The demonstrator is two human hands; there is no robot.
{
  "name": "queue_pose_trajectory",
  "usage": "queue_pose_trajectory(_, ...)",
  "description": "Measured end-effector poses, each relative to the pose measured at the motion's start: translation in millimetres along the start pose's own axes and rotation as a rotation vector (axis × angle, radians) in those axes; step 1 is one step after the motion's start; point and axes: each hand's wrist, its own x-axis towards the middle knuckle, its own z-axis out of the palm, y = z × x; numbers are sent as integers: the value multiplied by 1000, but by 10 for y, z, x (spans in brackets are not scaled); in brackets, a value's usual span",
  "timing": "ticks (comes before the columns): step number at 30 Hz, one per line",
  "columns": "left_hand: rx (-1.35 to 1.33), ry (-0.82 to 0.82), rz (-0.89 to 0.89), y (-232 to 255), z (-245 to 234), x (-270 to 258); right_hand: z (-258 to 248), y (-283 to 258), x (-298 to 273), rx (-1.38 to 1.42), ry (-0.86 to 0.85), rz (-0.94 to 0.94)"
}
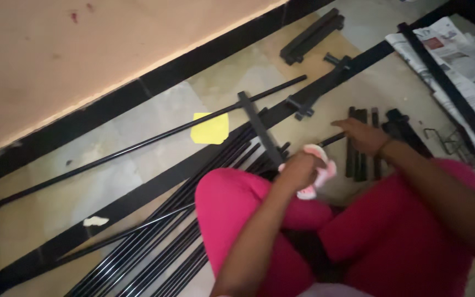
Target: The person sits on the floor and wipes black metal furniture parts with a pink cloth. They then insert a long metal rod into a cross-shaped frame and continue wiping additional parts.
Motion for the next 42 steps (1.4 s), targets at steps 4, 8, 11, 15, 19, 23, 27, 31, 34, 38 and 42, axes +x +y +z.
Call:
queue_pose_trajectory(4, 345, -121, -85, 152, -61, -71, 24, -309, 481, 26, -354, 180)
queue_pose_trajectory(8, 473, -27, -238, 18, -294, -187, 66, -631, 725, 247, -219, 119)
queue_pose_trajectory(11, 431, 128, -219, -3, -344, -273, 254, -638, 655, 217, -134, 2)
queue_pose_trajectory(15, 413, 169, -200, 113, -332, -310, 435, -400, 425, -74, -315, -5)
queue_pose_trajectory(19, 552, 9, -326, 254, -482, -342, 514, -401, 439, 121, -211, 22)
queue_pose_trajectory(23, 593, -10, -411, 448, -751, -385, 499, -482, 482, 238, -147, -19)
queue_pose_trajectory(27, 612, -105, -557, 605, -835, -373, 497, -394, 312, 181, -124, -64)
queue_pose_trajectory(31, 709, -159, -482, 401, -699, -332, 521, -343, 286, 138, -193, 53)
queue_pose_trajectory(34, 785, -158, -455, 29, -575, -418, 603, -433, 288, 244, -101, 3)
queue_pose_trajectory(38, 894, -174, -427, -436, -449, -577, 664, -486, 319, 120, 17, -162)
queue_pose_trajectory(42, 792, -276, -478, -680, -291, -642, 898, -332, 353, 75, -145, 105)
